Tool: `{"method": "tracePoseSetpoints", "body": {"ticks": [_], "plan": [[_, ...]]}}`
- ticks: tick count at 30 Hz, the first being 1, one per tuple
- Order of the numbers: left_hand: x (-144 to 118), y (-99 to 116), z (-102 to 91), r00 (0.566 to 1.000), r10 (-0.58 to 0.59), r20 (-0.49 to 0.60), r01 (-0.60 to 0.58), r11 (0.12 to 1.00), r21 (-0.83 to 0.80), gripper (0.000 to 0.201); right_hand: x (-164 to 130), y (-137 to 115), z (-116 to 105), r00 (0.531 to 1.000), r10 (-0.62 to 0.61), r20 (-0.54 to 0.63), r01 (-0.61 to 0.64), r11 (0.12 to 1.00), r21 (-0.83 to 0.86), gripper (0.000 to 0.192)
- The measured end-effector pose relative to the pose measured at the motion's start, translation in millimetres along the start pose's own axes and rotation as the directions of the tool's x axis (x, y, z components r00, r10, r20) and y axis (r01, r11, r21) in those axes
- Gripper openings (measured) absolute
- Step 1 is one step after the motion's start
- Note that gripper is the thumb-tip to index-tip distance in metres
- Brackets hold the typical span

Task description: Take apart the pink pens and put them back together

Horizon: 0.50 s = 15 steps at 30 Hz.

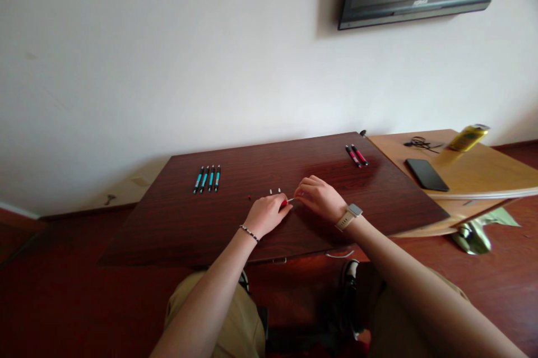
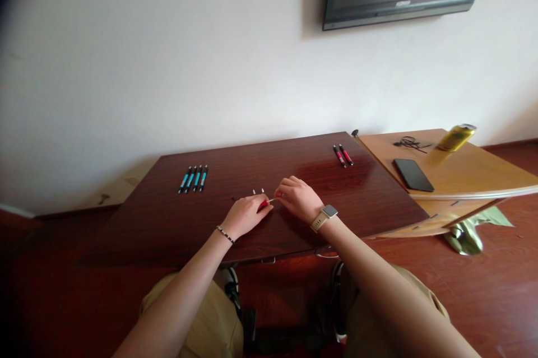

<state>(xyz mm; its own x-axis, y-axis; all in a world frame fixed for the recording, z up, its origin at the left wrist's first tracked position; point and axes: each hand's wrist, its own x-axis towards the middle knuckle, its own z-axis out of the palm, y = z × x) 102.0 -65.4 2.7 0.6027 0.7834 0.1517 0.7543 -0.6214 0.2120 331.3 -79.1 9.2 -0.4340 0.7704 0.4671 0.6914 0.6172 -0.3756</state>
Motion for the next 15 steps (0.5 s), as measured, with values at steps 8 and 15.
{"method": "tracePoseSetpoints", "body": {"ticks": [8,15], "plan": [[0.6,3.1,-2.1,0.999,-0.015,0.028,0.014,1.000,0.015,0.036,-1.7,1.5,-1.9,1.000,-0.004,0.022,0.004,1.000,-0.017,0.016],[-3.7,-4.1,-3.4,0.999,-0.019,0.041,0.018,1.000,0.016,0.033,-6.2,6.5,-5.0,1.000,0.002,0.027,-0.001,0.999,-0.037,0.014]]}}
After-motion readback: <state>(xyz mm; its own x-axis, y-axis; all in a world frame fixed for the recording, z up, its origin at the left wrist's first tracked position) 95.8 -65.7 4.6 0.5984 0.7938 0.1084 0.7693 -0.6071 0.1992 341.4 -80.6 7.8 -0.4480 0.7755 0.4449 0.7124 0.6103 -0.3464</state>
